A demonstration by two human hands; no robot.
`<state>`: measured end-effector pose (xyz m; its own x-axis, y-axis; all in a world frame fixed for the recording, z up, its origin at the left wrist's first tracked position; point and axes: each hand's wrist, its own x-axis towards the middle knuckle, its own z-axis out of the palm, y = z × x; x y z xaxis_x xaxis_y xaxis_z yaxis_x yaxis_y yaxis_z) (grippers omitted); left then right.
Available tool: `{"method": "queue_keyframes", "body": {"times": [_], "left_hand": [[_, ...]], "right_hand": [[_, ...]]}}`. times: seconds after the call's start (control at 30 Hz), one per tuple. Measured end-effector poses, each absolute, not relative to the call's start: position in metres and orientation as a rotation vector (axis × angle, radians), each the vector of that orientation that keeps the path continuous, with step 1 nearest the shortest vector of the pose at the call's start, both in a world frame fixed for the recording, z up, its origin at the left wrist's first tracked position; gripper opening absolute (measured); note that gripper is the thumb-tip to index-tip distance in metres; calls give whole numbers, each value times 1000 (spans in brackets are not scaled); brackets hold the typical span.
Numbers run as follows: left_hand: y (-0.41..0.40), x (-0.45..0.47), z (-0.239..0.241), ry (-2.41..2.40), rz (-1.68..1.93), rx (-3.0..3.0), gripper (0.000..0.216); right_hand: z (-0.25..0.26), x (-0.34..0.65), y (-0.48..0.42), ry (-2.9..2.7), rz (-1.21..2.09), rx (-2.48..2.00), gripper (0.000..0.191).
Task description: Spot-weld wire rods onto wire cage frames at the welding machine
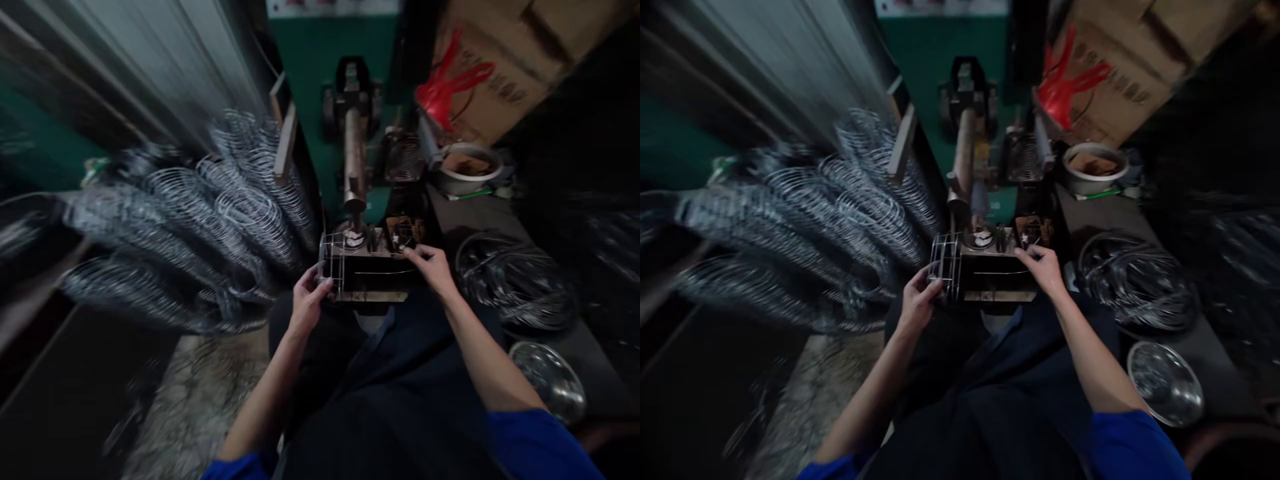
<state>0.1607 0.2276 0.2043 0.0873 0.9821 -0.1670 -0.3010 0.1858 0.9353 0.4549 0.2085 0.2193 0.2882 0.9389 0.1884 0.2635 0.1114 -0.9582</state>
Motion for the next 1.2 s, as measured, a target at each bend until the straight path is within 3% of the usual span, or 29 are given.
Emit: {"method": "queue_keyframes", "body": {"times": [0.57,1.2], "left_hand": [[247,172,192,961,1220,810,63],[258,188,187,1023,1261,882,67]], "right_hand": [[218,431,247,-1271,789,-1439,66],[201,430,267,-1365,797,-1396,55]]}}
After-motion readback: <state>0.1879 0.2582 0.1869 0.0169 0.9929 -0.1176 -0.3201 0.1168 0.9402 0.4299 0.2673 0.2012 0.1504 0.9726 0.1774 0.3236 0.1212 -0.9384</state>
